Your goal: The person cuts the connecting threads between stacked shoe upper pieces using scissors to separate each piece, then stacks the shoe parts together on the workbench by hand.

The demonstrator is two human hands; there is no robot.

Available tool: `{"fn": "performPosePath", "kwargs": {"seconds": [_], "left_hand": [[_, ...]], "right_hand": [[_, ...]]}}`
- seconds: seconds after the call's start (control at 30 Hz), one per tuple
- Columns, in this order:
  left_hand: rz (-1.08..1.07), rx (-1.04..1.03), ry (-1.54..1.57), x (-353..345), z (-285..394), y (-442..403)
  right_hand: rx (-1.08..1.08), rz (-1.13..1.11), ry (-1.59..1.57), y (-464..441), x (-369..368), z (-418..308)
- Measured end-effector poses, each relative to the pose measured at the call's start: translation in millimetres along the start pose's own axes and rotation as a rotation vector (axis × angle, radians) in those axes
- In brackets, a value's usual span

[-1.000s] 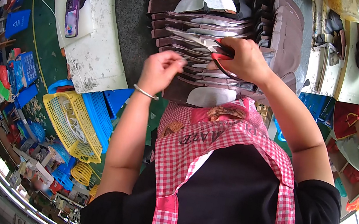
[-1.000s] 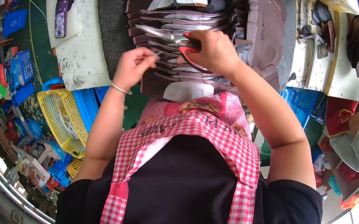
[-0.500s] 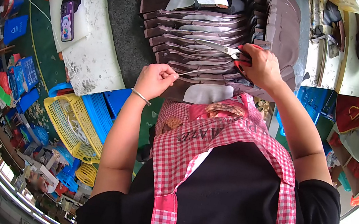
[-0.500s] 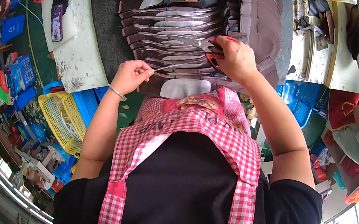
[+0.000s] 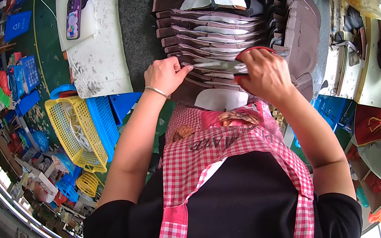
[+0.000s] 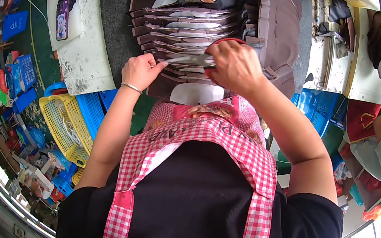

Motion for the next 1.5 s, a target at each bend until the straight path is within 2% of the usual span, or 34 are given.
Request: {"fn": "performPosePath", "kwargs": {"seconds": [0.1, 0.27, 0.4, 0.5, 0.53, 0.63, 0.67, 0.73, 0.77, 0.87, 0.9, 0.93, 1.0, 1.17, 1.5], "left_hand": [[-0.081, -0.114, 0.375, -9, -19, 1], [-0.068, -0.111, 0.498, -20, -32, -3], [-0.029, -0.096, 0.517, -18, -30, 2], [-0.043, -0.1, 0.837, -14, -24, 16], [-0.065, -0.154, 0.98, -12, -7, 24], [-0.124, -0.272, 1.085, -6, 55, 45], [-0.14, -0.306, 1.155, -7, 69, 47], [-0.142, -0.315, 1.098, -11, 78, 45], [-0.174, -0.33, 1.096, -13, 78, 44], [-0.18, -0.293, 0.992, -18, 61, 44], [-0.186, -0.284, 0.943, -16, 54, 46], [-0.192, -0.275, 0.895, -14, 45, 46], [-0.064, -0.239, 0.547, -12, 27, 44], [-0.105, -0.16, 0.384, -13, 9, 41], [-0.046, -0.072, 0.116, -10, 5, 16]], "right_hand": [[0.096, -0.091, 0.164, -14, -18, -15], [0.179, -0.192, 0.273, -31, -31, -28], [0.119, -0.318, 0.28, -33, -33, -27], [-0.136, -0.325, -0.049, -29, -1, -16], [-0.176, -0.31, -0.277, -24, -3, -11], [-0.286, -0.184, -0.947, -12, -25, 2], [-0.307, -0.175, -0.987, -7, -26, 6], [-0.35, -0.159, -1.066, 4, -19, 7], [-0.359, -0.076, -1.122, 11, -14, 10], [-0.401, 0.013, -1.012, 33, -21, 38], [-0.425, -0.068, -0.627, 38, -8, 43], [-0.414, -0.046, -0.551, 43, -12, 45], [-0.392, -0.006, -0.396, 53, -23, 48], [-0.403, -0.031, -0.294, 53, -30, 44], [-0.36, -0.034, -0.126, 50, -35, 37]]}}
Point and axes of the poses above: each hand's wrist, its own y-axis away from the middle knuckle, its own x-axis out of the back of the hand, z = x × y, the point moved 5 cm from there along -y, towards the middle knuckle
